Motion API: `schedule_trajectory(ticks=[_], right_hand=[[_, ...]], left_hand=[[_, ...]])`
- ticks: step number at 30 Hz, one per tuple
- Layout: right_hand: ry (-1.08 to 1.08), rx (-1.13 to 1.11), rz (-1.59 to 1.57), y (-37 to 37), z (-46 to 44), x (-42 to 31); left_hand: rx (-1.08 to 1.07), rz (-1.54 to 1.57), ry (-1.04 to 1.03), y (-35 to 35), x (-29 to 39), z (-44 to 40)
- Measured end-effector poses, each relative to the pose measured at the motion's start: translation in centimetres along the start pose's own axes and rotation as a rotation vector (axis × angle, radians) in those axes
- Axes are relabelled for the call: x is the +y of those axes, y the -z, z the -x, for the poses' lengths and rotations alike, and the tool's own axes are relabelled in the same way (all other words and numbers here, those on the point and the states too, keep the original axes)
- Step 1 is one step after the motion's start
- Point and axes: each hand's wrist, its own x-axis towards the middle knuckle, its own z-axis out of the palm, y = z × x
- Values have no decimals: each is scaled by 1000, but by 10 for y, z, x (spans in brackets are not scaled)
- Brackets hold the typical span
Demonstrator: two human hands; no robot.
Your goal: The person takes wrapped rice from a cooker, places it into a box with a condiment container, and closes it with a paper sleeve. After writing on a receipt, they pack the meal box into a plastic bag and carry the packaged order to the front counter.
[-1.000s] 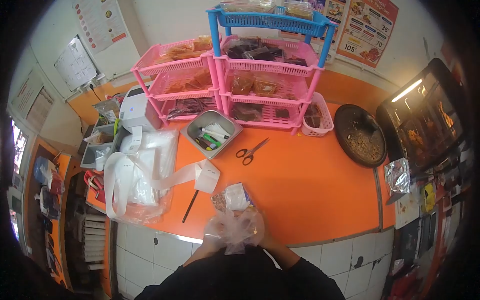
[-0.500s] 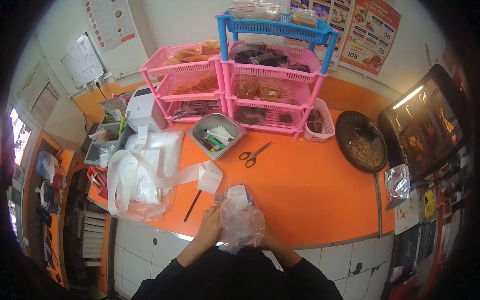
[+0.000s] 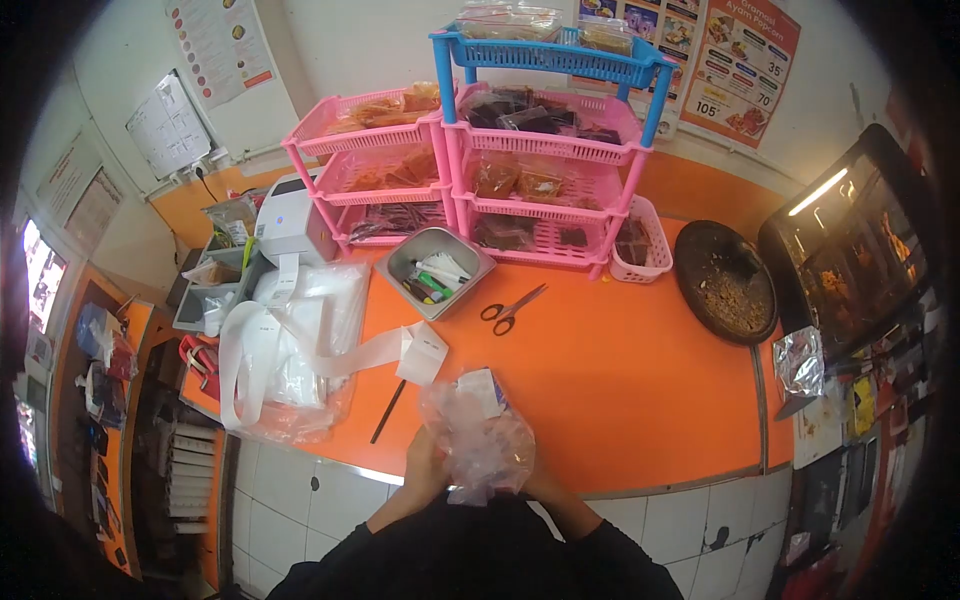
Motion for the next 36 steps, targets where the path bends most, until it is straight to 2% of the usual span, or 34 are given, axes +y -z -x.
schedule_trajectory(ticks=[2,5,9,12,15,18,21,23,26,27,29,30,32,33,35,36], right_hand=[[-32,7,-69,-1,-2,-8],[-44,131,-19,-6,-9,-36],[4,177,262,-3,-13,-73],[-163,80,55,-1,-15,-68],[47,-100,313,18,-27,-110],[-130,37,109,11,-31,-111],[-172,156,296,2,-37,-70],[-77,138,468,1,-44,-69],[-25,194,589,-2,-52,-75],[-21,226,608,-2,-53,-78],[-168,177,573,-2,-54,-86],[-240,150,554,-2,-54,-88],[-112,248,514,-6,-57,-79],[-48,295,493,-8,-58,-77],[-210,178,408,-3,-58,-81],[-291,121,366,2,-57,-82]], left_hand=[[25,279,454,7,32,-2],[267,332,254,-13,5,-1],[225,326,417,-12,2,-6],[187,348,469,-15,-9,-6],[166,263,465,-14,-7,-9],[135,187,447,-11,-7,-13],[80,269,459,-11,-13,-13],[16,301,503,0,-5,-15],[-78,714,449,1,-21,-4],[-130,685,377,4,-23,-2],[-230,622,231,12,-21,0],[-252,446,56,15,-17,-3],[-284,86,-282,22,-10,-14],[-308,13,-341,24,-11,-18],[-357,-134,-462,27,-11,-28],[-380,-141,-439,28,-10,-31]])
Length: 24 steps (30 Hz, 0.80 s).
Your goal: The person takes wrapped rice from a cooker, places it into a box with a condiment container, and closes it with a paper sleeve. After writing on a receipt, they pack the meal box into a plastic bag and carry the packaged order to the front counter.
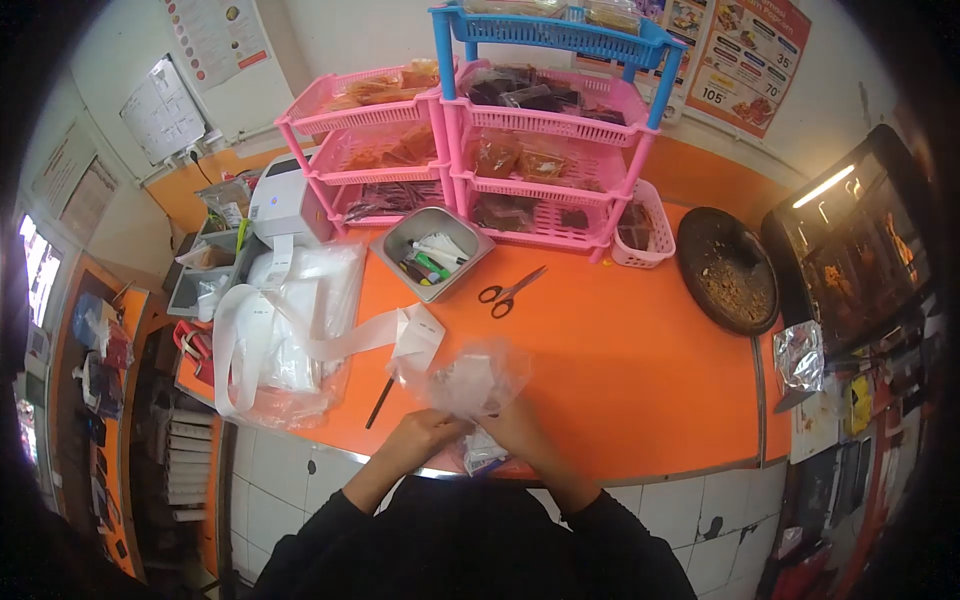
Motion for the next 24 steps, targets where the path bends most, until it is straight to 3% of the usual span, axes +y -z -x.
schedule_trajectory(ticks=[2,6,8,18,24], right_hand=[[-74,-84,-237,2,3,13],[-74,-101,-543,12,18,6],[-91,-96,-554,14,23,2],[-33,-52,-586,6,26,16],[-141,-55,-598,11,29,1]], left_hand=[[-53,5,40,0,3,-8],[81,228,216,-13,7,-14],[55,323,311,-12,7,-17],[70,387,341,-13,4,-16],[89,397,354,-16,1,-15]])
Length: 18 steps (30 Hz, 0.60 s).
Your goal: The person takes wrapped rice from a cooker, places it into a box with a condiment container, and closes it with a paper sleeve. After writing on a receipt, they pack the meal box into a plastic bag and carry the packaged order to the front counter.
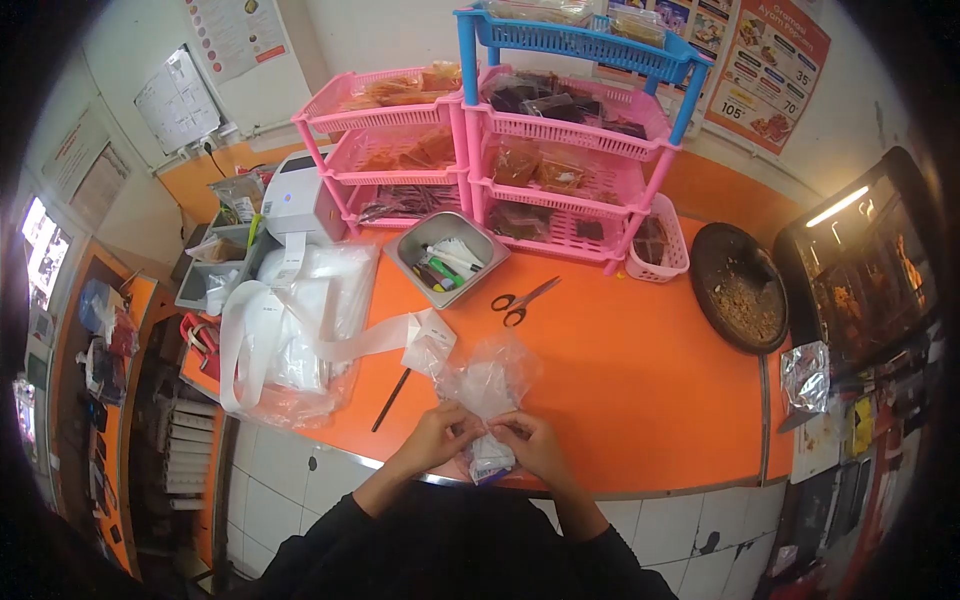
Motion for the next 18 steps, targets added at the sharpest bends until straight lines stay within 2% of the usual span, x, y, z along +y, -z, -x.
schedule_trajectory(ticks=[3,6,9,12,15,18], right_hand=[[105,-15,-1,0,-2,10],[202,17,228,0,-1,5],[142,19,33,2,-3,14],[123,31,-21,1,-2,15],[142,11,37,3,-4,20],[188,25,276,-1,0,7]], left_hand=[[-7,3,2,1,2,0],[-9,19,16,0,3,0],[-8,30,11,1,1,1],[-16,32,15,1,-1,0],[-36,47,37,2,3,0],[-40,64,48,2,4,-1]])
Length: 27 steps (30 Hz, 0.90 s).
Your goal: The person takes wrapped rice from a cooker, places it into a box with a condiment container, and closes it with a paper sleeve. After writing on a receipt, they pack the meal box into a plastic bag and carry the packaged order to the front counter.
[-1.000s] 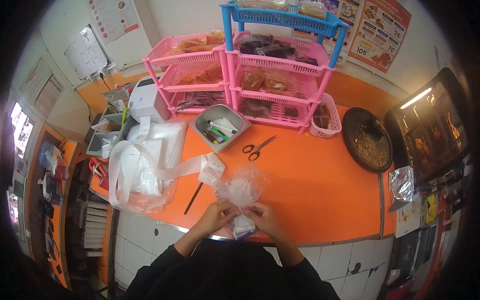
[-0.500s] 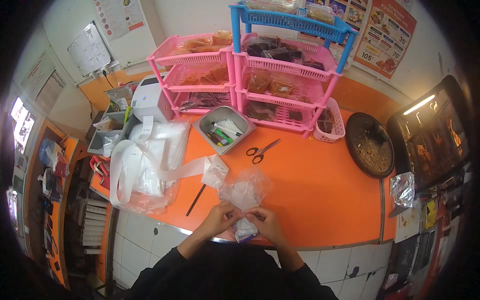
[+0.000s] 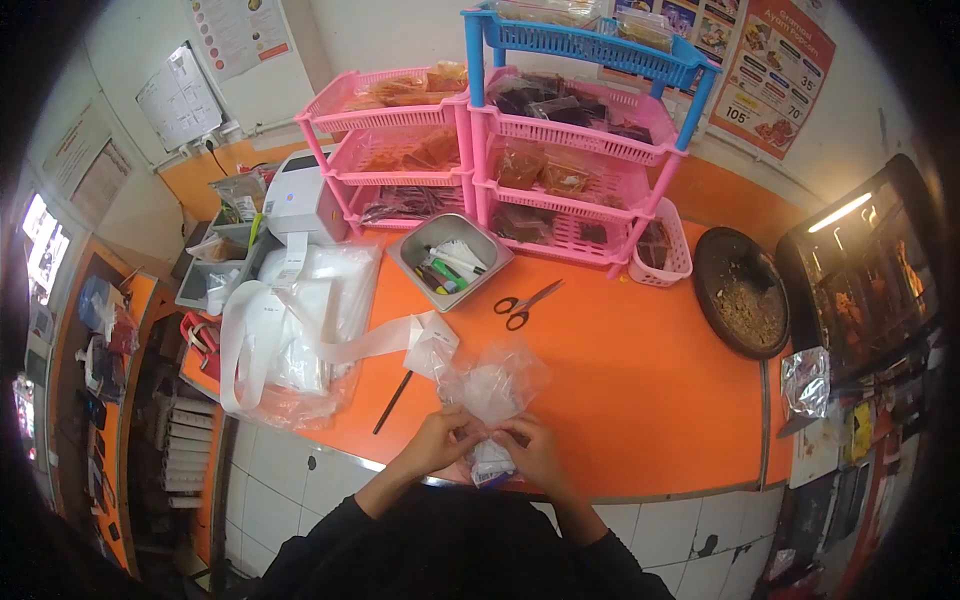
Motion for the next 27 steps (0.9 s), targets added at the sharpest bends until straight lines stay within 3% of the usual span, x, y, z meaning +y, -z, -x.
schedule_trajectory(ticks=[6,12,15,18,21,24,27], right_hand=[[-127,51,-362,-3,0,5],[-7,-1,8,0,0,9],[37,38,-9,-3,-1,1],[-74,31,-39,-3,0,-12],[-99,-7,-154,-3,-1,6],[-55,90,-359,-9,-1,18],[-274,145,-663,-10,1,-1]], left_hand=[[5,13,-34,2,1,0],[2,-14,-69,2,0,-1],[21,-42,-88,0,-2,0],[88,-58,-124,-6,-3,5],[173,-103,-229,-13,-3,10],[231,-258,-368,-18,-5,12],[287,-331,-377,-21,2,12]])
